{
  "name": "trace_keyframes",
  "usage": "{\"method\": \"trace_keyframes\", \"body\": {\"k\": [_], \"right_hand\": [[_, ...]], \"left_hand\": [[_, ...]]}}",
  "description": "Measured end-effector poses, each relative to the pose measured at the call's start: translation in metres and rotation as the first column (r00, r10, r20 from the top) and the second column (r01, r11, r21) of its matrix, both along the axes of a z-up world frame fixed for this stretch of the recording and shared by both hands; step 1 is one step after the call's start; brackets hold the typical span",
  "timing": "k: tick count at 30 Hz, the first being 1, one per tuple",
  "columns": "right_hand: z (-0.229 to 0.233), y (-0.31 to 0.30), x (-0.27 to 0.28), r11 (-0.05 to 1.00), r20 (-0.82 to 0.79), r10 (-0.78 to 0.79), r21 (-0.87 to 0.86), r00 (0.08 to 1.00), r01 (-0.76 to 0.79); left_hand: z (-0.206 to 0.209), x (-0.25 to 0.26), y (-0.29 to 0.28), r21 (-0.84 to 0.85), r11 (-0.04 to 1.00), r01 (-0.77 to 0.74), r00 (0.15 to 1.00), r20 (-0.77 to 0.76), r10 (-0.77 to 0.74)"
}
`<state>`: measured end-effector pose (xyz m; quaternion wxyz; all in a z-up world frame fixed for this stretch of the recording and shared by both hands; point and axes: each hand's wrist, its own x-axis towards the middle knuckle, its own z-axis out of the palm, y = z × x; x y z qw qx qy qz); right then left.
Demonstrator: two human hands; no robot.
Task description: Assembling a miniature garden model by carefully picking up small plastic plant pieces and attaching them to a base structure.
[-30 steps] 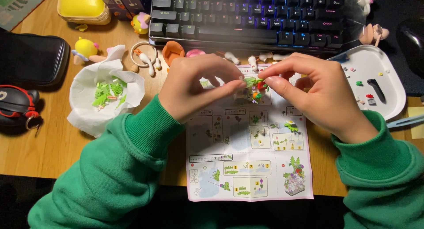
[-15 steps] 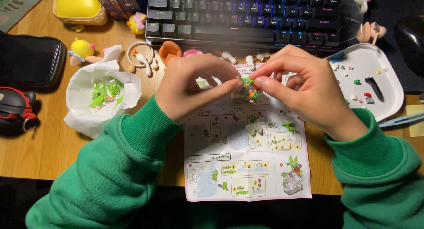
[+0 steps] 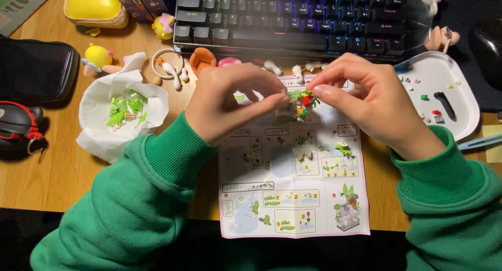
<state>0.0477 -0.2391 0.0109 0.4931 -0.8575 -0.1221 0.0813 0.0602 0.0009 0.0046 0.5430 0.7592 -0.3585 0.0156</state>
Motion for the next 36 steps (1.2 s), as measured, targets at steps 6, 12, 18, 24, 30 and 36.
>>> {"method": "trace_keyframes", "body": {"k": [6, 12, 18, 24, 30, 36], "right_hand": [[-0.003, -0.004, 0.002, 0.999, 0.024, 0.037, -0.004, 0.999, -0.037], [0.004, -0.001, 0.000, 0.999, -0.001, 0.018, -0.028, 1.000, -0.018], [0.007, 0.000, -0.003, 0.999, 0.009, -0.044, -0.027, 0.999, 0.045], [0.007, 0.005, -0.006, 1.000, 0.118, -0.020, -0.004, 0.993, 0.021], [0.014, 0.013, -0.005, 0.998, 0.227, 0.055, 0.012, 0.972, -0.059], [0.031, 0.028, -0.001, 0.994, 0.212, 0.099, -0.069, 0.972, -0.086]], "left_hand": [[0.000, 0.000, -0.001, -0.009, 1.000, -0.001, 1.000, -0.006, 0.000], [0.000, 0.000, -0.001, -0.004, 1.000, -0.015, 1.000, -0.023, 0.015], [-0.003, 0.003, -0.002, -0.063, 0.993, -0.097, 0.968, -0.240, 0.079], [-0.008, 0.006, -0.005, -0.076, 0.992, -0.098, 0.957, -0.279, 0.073], [-0.015, 0.006, -0.005, -0.072, 0.988, -0.137, 0.969, -0.216, 0.119], [-0.012, 0.007, -0.004, -0.074, 0.985, -0.153, 0.979, -0.149, 0.141]]}}
